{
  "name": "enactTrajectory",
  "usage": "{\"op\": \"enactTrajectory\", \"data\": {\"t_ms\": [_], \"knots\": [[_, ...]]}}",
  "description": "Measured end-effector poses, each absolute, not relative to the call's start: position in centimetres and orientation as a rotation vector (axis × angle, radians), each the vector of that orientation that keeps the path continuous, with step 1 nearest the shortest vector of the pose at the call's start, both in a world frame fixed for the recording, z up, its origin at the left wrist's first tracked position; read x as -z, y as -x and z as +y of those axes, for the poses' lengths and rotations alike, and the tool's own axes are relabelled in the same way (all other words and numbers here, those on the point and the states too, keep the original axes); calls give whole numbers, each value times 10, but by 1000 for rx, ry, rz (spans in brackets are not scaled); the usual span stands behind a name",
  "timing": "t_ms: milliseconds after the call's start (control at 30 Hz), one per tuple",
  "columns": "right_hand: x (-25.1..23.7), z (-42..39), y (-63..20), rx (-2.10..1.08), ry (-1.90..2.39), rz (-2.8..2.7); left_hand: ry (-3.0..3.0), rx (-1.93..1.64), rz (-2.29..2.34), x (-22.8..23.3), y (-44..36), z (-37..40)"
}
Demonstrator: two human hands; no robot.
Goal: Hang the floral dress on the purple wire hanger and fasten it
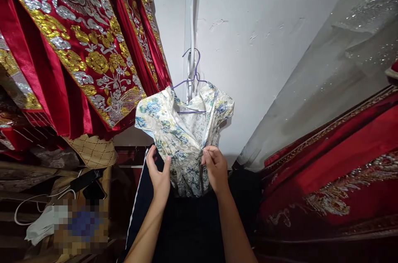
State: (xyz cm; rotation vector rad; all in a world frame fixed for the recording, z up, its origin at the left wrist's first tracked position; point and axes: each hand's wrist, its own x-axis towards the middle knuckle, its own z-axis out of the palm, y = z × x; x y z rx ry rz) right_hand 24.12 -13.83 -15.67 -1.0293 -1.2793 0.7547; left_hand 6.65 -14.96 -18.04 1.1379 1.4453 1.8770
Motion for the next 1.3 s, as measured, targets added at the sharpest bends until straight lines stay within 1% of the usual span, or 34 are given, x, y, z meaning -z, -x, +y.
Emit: {"op": "enactTrajectory", "data": {"t_ms": [67, 200, 300, 467, 733, 933, 1300], "knots": [[155, -139, -237, -771, 1033, -1298, -1335, -1872, 1438, 175, -69, -151], [152, -140, -227, -819, 1012, -1304, -1575, -1681, 1242, 163, -88, -151], [150, -141, -223, -825, 976, -1307, -1585, -1672, 1138, 154, -103, -145], [145, -142, -226, -804, 951, -1327, -1483, -1618, 1113, 144, -114, -137], [142, -137, -227, -772, 1032, -1322, -1427, -1537, 1093, 155, -121, -140], [127, -130, -231, -783, 1107, -1359, -1443, -1496, 1073, 153, -120, -142], [114, -105, -235, -797, 1024, -1317, -1513, -1451, 1146, 167, -115, -141]]}}
